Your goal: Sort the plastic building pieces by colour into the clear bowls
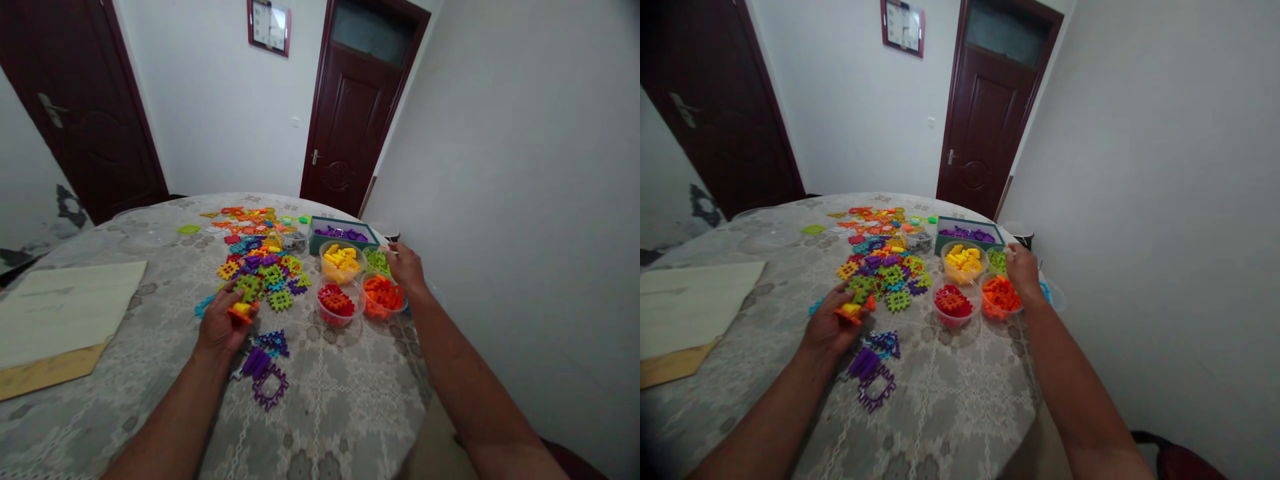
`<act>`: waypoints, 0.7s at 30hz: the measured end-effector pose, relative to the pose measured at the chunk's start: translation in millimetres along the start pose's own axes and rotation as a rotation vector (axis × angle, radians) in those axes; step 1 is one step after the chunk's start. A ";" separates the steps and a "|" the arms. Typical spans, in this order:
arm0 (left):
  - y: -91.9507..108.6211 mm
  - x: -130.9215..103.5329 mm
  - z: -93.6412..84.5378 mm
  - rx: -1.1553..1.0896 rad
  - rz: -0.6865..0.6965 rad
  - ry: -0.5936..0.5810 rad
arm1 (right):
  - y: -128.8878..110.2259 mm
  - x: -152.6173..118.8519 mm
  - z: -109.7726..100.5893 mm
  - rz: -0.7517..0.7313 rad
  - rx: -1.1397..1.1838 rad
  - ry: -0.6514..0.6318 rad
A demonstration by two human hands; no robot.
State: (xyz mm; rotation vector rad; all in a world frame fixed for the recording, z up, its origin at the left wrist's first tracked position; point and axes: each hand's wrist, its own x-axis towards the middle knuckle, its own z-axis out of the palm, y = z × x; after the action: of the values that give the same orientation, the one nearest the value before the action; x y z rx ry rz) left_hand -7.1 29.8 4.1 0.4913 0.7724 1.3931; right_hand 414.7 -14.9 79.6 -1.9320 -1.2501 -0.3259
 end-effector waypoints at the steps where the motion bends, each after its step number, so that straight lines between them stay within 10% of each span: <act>1: 0.6 0.2 -0.2 -0.008 0.005 0.000 | -1.1 -0.6 -0.1 -0.010 0.000 0.027; 8: 0.9 -0.4 -1.0 -0.056 0.018 -0.011 | -52.1 -59.7 -2.6 -0.236 0.234 0.001; 16: -2.1 -0.4 -2.6 -0.079 0.028 -0.018 | -135.4 -167.2 4.3 -0.462 0.367 -0.651; 21: -3.2 0.5 -4.2 -0.077 0.036 -0.018 | -162.1 -192.6 15.3 -0.622 0.177 -0.749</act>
State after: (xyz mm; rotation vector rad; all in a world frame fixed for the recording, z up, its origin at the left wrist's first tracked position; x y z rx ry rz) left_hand -8.1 29.3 -1.2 0.4589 0.6951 1.4444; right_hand 180.8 -97.1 34.0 -1.5000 -2.2824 0.2359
